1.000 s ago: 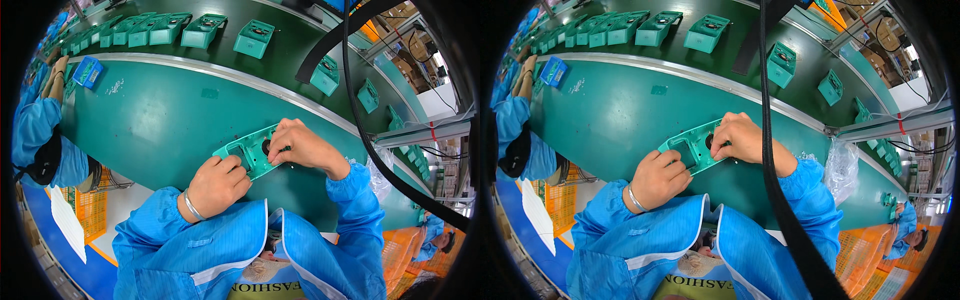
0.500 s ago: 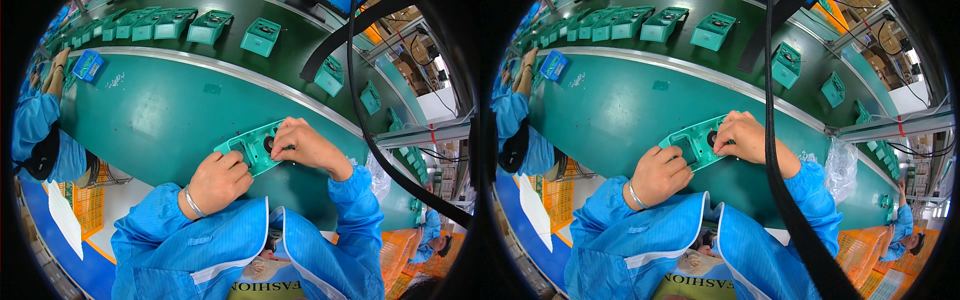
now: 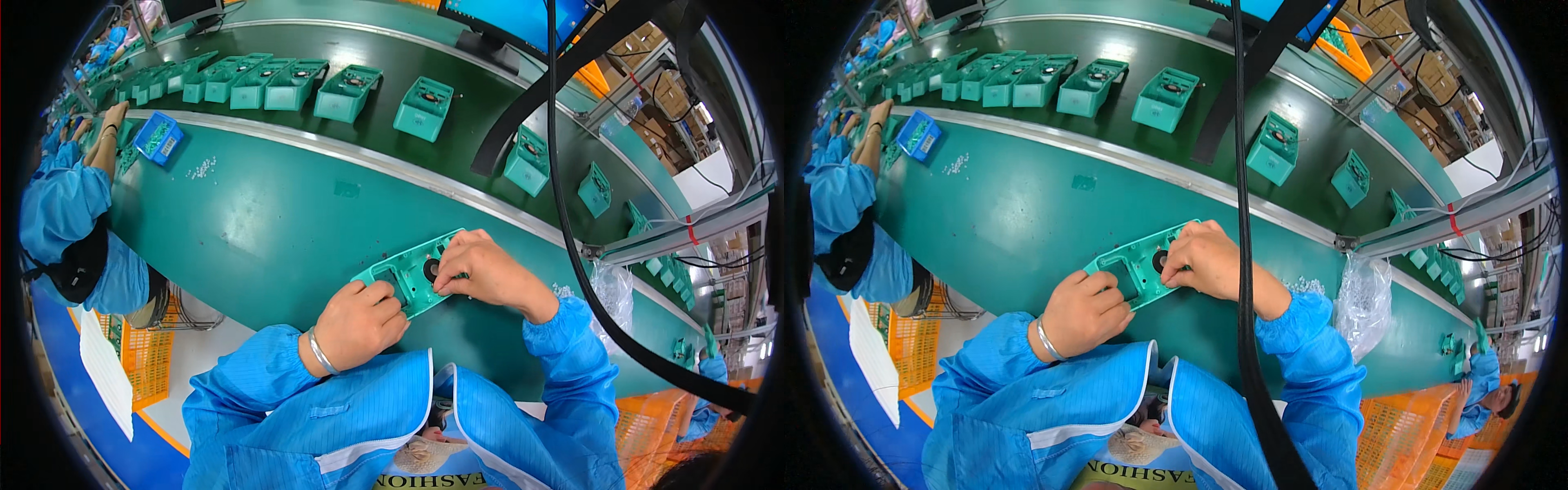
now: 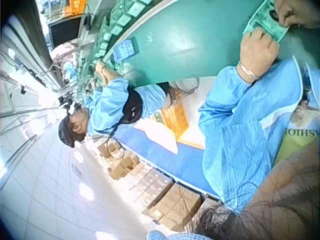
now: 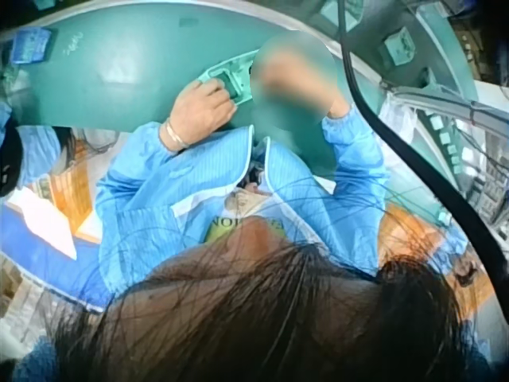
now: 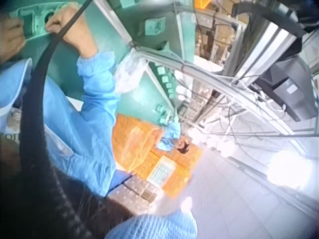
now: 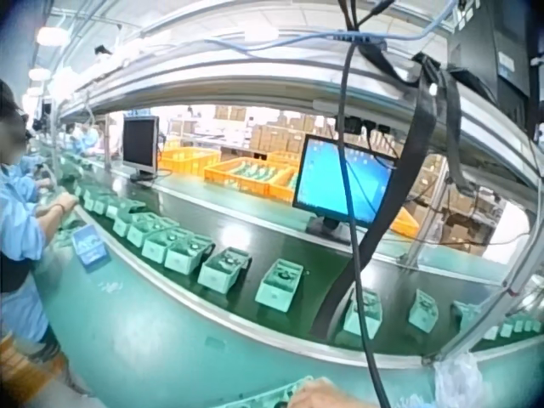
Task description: The person assembles electronic components into green plastic meter housings by hand on a factory assembly line.
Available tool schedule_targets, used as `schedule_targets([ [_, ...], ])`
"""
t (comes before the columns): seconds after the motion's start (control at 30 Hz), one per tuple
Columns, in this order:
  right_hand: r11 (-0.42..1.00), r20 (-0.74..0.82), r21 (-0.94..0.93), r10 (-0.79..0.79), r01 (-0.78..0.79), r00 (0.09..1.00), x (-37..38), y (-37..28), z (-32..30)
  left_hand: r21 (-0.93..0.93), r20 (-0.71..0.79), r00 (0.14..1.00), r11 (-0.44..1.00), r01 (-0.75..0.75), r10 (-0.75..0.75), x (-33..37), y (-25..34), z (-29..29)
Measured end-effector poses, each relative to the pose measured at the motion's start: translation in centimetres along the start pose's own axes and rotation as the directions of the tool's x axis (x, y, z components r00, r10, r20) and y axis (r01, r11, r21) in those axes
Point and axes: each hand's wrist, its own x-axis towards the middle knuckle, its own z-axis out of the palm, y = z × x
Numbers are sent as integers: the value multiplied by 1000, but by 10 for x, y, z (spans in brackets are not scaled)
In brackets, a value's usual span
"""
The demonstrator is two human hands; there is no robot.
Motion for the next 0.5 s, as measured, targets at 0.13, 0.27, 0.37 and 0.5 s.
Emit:
schedule_targets([
  [0.13,993,-329,116,49,-11,943,-19,-1,-8,3,-112,994,1000,-15,15,29,-15,7],
  [0.27,984,-576,136,173,-115,799,-61,-7,-4,67,-215,976,997,-30,43,97,-54,42],
  [0.37,975,-576,147,222,-168,787,-81,-13,11,46,-256,965,996,79,-65,158,-86,97],
  [0.5,958,-569,142,286,-251,771,-104,-18,33,-354,-170,898,876,329,-406,230,-120,164],
])
